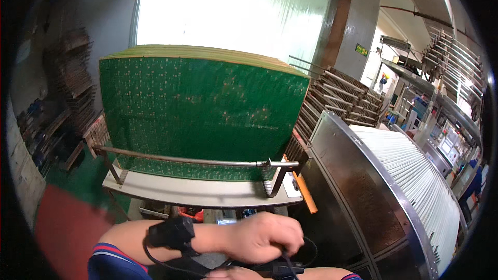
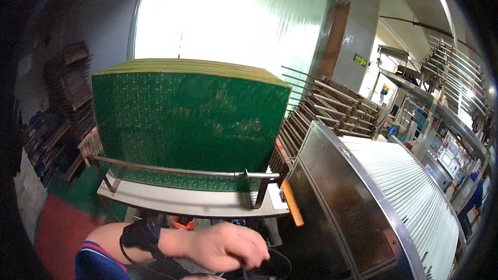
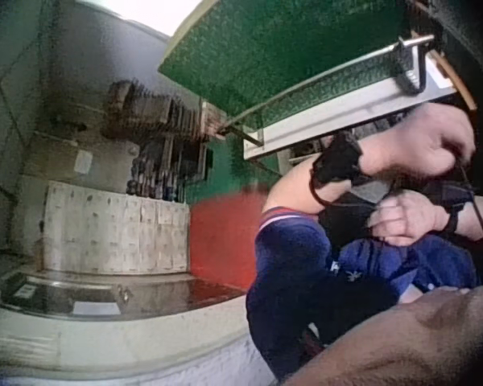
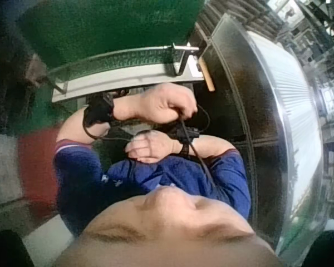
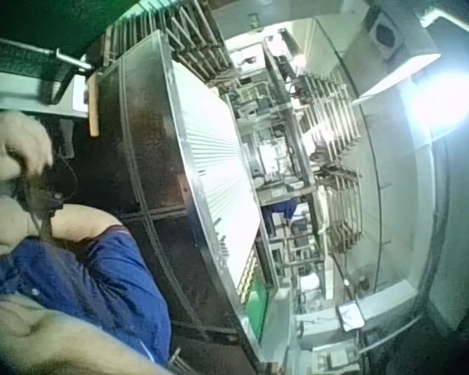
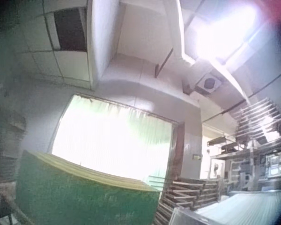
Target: Manually sorting and placing printed circuit board (PCB) panels into industrial racks.
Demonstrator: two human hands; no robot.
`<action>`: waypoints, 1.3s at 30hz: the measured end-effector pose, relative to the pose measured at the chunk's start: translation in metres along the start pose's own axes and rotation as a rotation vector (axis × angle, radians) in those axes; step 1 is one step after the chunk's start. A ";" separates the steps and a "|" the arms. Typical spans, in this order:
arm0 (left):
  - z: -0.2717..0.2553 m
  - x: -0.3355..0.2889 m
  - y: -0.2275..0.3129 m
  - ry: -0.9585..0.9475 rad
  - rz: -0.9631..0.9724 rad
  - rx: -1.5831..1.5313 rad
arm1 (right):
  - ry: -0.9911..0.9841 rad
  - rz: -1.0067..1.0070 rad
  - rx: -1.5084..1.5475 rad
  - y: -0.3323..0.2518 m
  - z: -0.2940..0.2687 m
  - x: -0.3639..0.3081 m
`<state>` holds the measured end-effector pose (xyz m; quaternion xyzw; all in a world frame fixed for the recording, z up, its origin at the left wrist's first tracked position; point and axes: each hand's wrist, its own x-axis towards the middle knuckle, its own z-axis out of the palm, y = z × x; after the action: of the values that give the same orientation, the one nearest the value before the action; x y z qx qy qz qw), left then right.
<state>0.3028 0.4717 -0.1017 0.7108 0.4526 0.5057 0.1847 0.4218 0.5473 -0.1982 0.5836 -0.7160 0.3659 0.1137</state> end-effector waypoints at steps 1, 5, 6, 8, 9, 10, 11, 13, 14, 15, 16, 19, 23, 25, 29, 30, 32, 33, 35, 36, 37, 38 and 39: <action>-0.005 -0.011 -0.009 0.012 -0.024 0.005 | -0.005 -0.008 0.030 0.000 -0.001 0.003; -0.009 -0.050 -0.027 0.059 -0.184 0.050 | 0.035 0.043 0.093 0.004 -0.001 -0.006; -0.007 -0.056 -0.030 0.053 -0.135 0.051 | 0.035 0.083 0.056 0.003 -0.001 -0.012; -0.006 -0.065 -0.025 -0.048 -0.190 0.092 | 0.213 0.083 0.045 0.005 0.001 -0.024; -0.003 -0.066 -0.021 -0.078 -0.213 0.092 | 0.285 0.122 0.002 0.003 -0.002 -0.034; 0.001 -0.069 -0.021 -0.070 -0.163 0.137 | 0.158 0.279 -0.027 0.008 -0.004 -0.051; 0.006 -0.064 -0.021 -0.083 -0.088 0.173 | 0.032 0.452 -0.078 0.009 -0.009 -0.069; 0.016 -0.050 -0.027 -0.084 -0.018 0.136 | -0.135 0.462 -0.004 0.030 -0.043 -0.093; 0.019 -0.043 -0.028 -0.115 0.038 0.148 | -0.235 0.525 0.050 0.045 -0.057 -0.119; 0.021 -0.035 -0.030 -0.146 0.099 0.159 | -0.332 0.588 0.107 0.053 -0.070 -0.145; 0.021 -0.031 -0.034 -0.122 0.072 0.189 | -0.431 0.568 -0.024 0.070 -0.086 -0.149; 0.007 -0.019 -0.038 -0.008 0.112 0.201 | -0.606 0.599 -0.337 0.063 -0.149 -0.103; -0.024 0.006 -0.018 0.138 0.177 0.365 | -0.770 0.866 -0.713 0.060 -0.215 -0.079; -0.033 0.011 -0.008 0.192 0.227 0.507 | -0.832 0.449 -1.161 0.037 -0.258 -0.098; -0.090 -0.001 0.001 0.039 -0.031 0.829 | -0.824 0.529 -1.357 0.039 -0.333 -0.124; -0.100 -0.006 -0.003 0.078 -0.104 0.861 | -0.796 0.515 -1.423 0.031 -0.353 -0.135; -0.124 -0.020 -0.007 0.149 -0.267 0.914 | -0.770 0.592 -1.555 -0.002 -0.369 -0.135; -0.136 -0.027 -0.007 0.176 -0.423 0.950 | -0.734 0.642 -1.578 0.001 -0.373 -0.137; -0.157 -0.044 -0.013 0.290 -0.600 0.849 | -0.725 0.778 -1.514 -0.009 -0.381 -0.132; -0.166 -0.051 -0.018 0.297 -0.658 0.835 | -0.679 0.776 -1.496 -0.014 -0.379 -0.132; -0.171 -0.057 -0.023 0.293 -0.664 0.831 | -0.634 0.771 -1.470 -0.015 -0.377 -0.133; -0.175 -0.061 -0.028 0.328 -0.797 0.759 | -0.635 0.773 -1.462 -0.013 -0.377 -0.135; -0.177 -0.063 -0.032 0.362 -0.930 0.684 | -0.644 0.718 -1.421 -0.010 -0.377 -0.136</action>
<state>0.1261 0.4011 -0.0853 0.3604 0.8770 0.3105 0.0674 0.3715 0.8967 -0.0080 0.1873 -0.9139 -0.3393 0.1208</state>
